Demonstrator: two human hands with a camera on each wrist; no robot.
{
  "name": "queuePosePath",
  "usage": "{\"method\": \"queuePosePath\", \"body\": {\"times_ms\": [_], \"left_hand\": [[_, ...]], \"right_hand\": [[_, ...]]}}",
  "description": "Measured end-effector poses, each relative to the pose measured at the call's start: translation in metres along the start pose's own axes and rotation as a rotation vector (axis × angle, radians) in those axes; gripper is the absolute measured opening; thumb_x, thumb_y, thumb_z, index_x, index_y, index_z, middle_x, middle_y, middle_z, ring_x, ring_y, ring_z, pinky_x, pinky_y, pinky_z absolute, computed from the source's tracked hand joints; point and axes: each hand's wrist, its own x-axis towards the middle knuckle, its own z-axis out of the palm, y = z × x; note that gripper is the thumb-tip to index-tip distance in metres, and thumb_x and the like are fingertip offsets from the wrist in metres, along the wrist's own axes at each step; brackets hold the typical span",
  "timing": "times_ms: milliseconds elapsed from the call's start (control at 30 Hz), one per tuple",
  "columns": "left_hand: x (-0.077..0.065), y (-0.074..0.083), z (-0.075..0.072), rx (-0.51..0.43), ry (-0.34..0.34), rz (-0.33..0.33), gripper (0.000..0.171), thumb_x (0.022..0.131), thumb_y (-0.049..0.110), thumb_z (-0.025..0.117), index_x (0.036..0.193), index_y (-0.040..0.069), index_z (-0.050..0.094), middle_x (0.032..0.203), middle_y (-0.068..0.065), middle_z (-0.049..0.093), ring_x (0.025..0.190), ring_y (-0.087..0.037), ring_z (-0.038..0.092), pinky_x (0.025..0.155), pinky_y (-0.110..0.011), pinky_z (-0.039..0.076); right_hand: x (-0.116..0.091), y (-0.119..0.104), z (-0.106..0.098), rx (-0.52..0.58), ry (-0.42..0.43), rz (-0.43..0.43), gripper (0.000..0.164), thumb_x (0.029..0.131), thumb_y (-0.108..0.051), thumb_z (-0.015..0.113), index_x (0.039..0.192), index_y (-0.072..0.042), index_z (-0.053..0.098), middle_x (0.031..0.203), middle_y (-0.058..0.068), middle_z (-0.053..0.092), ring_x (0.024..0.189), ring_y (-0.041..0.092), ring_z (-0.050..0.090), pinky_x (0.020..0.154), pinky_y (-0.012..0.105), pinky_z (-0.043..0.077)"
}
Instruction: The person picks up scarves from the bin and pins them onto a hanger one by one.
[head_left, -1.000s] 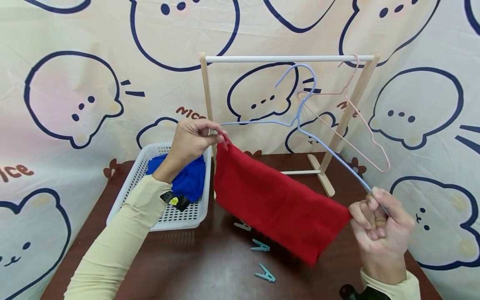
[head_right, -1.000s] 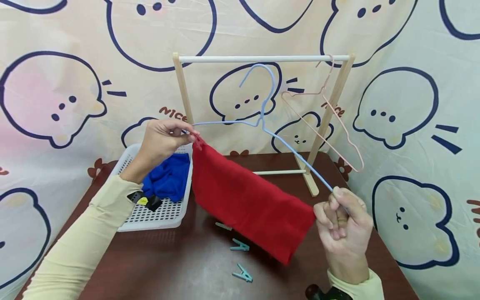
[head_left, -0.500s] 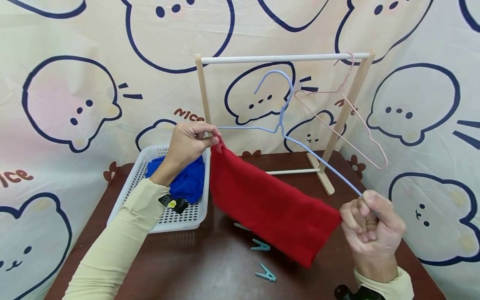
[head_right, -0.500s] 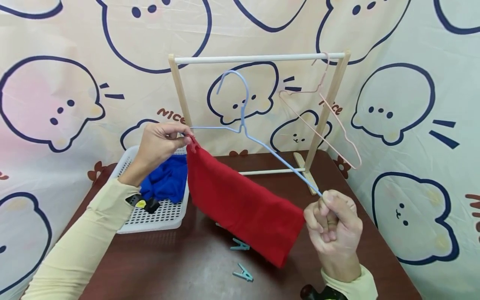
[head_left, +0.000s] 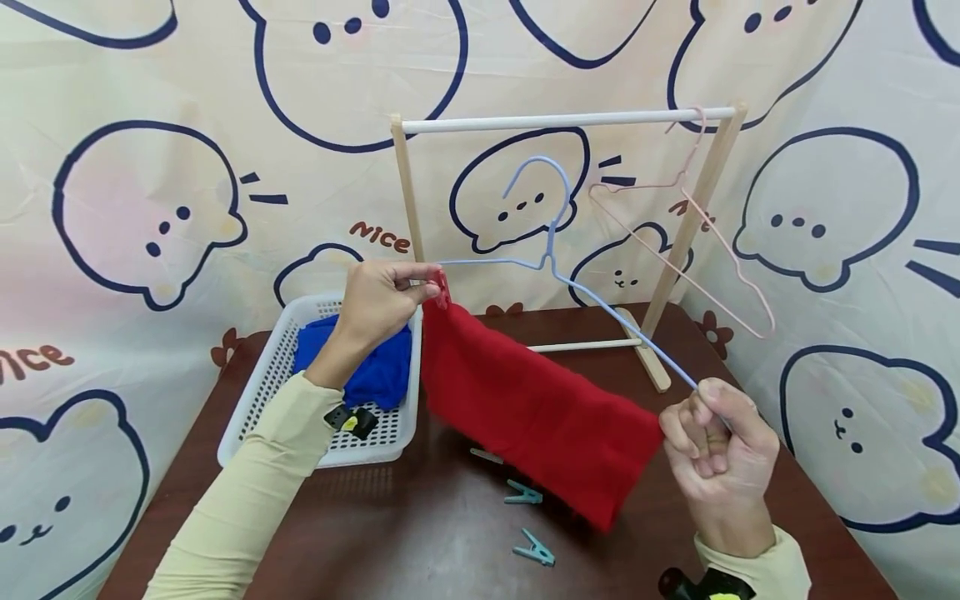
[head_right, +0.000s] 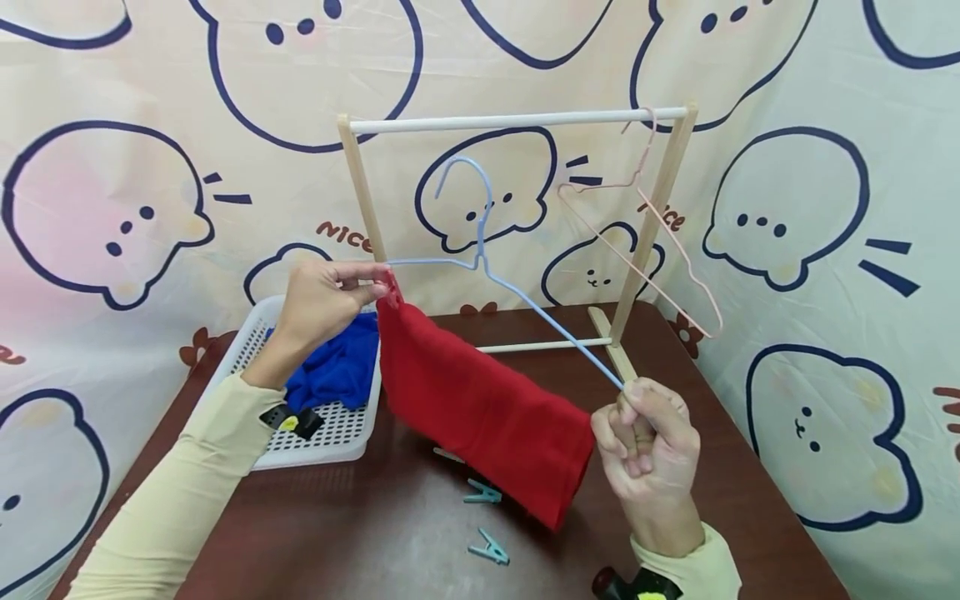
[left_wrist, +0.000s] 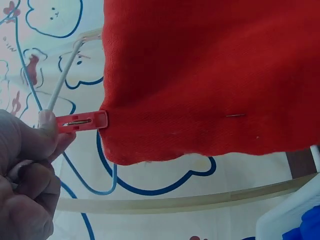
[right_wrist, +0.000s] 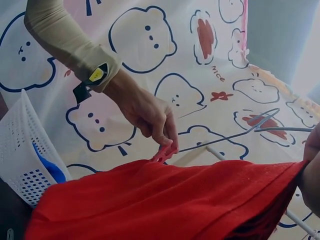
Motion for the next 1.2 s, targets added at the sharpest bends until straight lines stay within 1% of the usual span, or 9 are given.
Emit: {"method": "queuePosePath", "body": {"times_ms": [100, 200, 333, 433, 700, 800, 1000, 1100, 1200], "left_hand": [[-0.003, 0.000, 0.003, 0.041, 0.017, 0.008, 0.025, 0.081, 0.017, 0.071, 0.105, 0.013, 0.071, 0.093, -0.004, 0.073, 0.059, -0.014, 0.057, 0.047, -0.019, 0.044], [-0.004, 0.000, 0.005, 0.050, 0.024, 0.002, 0.028, 0.081, 0.020, 0.071, 0.108, 0.013, 0.068, 0.098, -0.003, 0.071, 0.062, -0.015, 0.051, 0.051, -0.019, 0.043], [-0.004, 0.000, 0.008, 0.026, 0.026, 0.005, 0.035, 0.082, 0.022, 0.070, 0.113, 0.011, 0.061, 0.104, -0.004, 0.069, 0.072, -0.012, 0.055, 0.060, -0.019, 0.048], [-0.004, 0.000, 0.010, 0.019, 0.029, 0.014, 0.037, 0.081, 0.022, 0.070, 0.114, 0.010, 0.059, 0.104, -0.004, 0.069, 0.072, -0.012, 0.055, 0.061, -0.019, 0.049], [-0.009, -0.005, 0.013, 0.025, 0.045, 0.070, 0.042, 0.081, 0.019, 0.071, 0.119, 0.008, 0.059, 0.105, -0.004, 0.069, 0.074, -0.009, 0.056, 0.065, -0.023, 0.053], [-0.012, -0.007, 0.014, 0.049, 0.054, 0.097, 0.044, 0.081, 0.018, 0.071, 0.121, 0.007, 0.058, 0.106, -0.005, 0.070, 0.073, -0.009, 0.056, 0.062, -0.021, 0.052], [-0.022, -0.008, 0.013, 0.116, 0.098, 0.166, 0.045, 0.083, 0.017, 0.068, 0.125, 0.004, 0.056, 0.113, -0.008, 0.067, 0.066, -0.009, 0.057, 0.045, -0.018, 0.042], [-0.029, -0.006, 0.010, 0.132, 0.117, 0.164, 0.044, 0.084, 0.018, 0.067, 0.125, 0.005, 0.056, 0.113, -0.007, 0.068, 0.068, -0.011, 0.060, 0.046, -0.018, 0.043], [-0.038, -0.004, 0.006, 0.127, 0.115, 0.121, 0.041, 0.085, 0.019, 0.066, 0.123, 0.007, 0.058, 0.103, -0.005, 0.071, 0.072, -0.012, 0.063, 0.053, -0.020, 0.049]], "right_hand": [[-0.003, 0.001, -0.002, 0.009, 0.019, 0.011, 0.051, 0.095, -0.004, 0.013, 0.079, 0.020, 0.055, 0.042, 0.010, 0.032, 0.032, 0.017, 0.026, 0.039, 0.024, 0.019], [-0.003, 0.001, -0.004, 0.009, 0.012, 0.014, 0.052, 0.096, -0.005, 0.013, 0.080, 0.020, 0.055, 0.042, 0.009, 0.032, 0.032, 0.017, 0.026, 0.039, 0.024, 0.019], [-0.004, 0.002, -0.005, -0.012, 0.016, 0.016, 0.052, 0.095, -0.006, 0.013, 0.080, 0.019, 0.056, 0.044, 0.011, 0.034, 0.033, 0.018, 0.027, 0.039, 0.024, 0.019], [-0.005, 0.002, -0.005, -0.019, 0.040, 0.012, 0.052, 0.095, -0.006, 0.014, 0.078, 0.019, 0.056, 0.045, 0.012, 0.035, 0.033, 0.019, 0.027, 0.039, 0.024, 0.018], [-0.006, 0.002, -0.007, 0.003, 0.105, 0.012, 0.050, 0.094, -0.005, 0.016, 0.062, 0.010, 0.050, 0.046, 0.013, 0.037, 0.034, 0.020, 0.027, 0.040, 0.025, 0.017], [-0.007, 0.002, -0.007, -0.003, 0.125, 0.010, 0.050, 0.095, -0.005, 0.015, 0.062, 0.010, 0.049, 0.047, 0.014, 0.038, 0.034, 0.020, 0.027, 0.040, 0.025, 0.016], [-0.007, 0.003, -0.009, -0.008, 0.127, -0.019, 0.053, 0.095, -0.004, 0.013, 0.069, 0.016, 0.054, 0.045, 0.012, 0.035, 0.033, 0.018, 0.026, 0.039, 0.024, 0.017], [-0.007, 0.001, -0.009, -0.003, 0.128, -0.041, 0.053, 0.096, -0.004, 0.012, 0.075, 0.020, 0.054, 0.043, 0.011, 0.032, 0.032, 0.018, 0.025, 0.039, 0.024, 0.017], [-0.007, -0.003, -0.009, 0.011, 0.145, -0.056, 0.053, 0.096, -0.005, 0.012, 0.073, 0.020, 0.053, 0.043, 0.011, 0.031, 0.032, 0.017, 0.024, 0.040, 0.024, 0.017]]}}
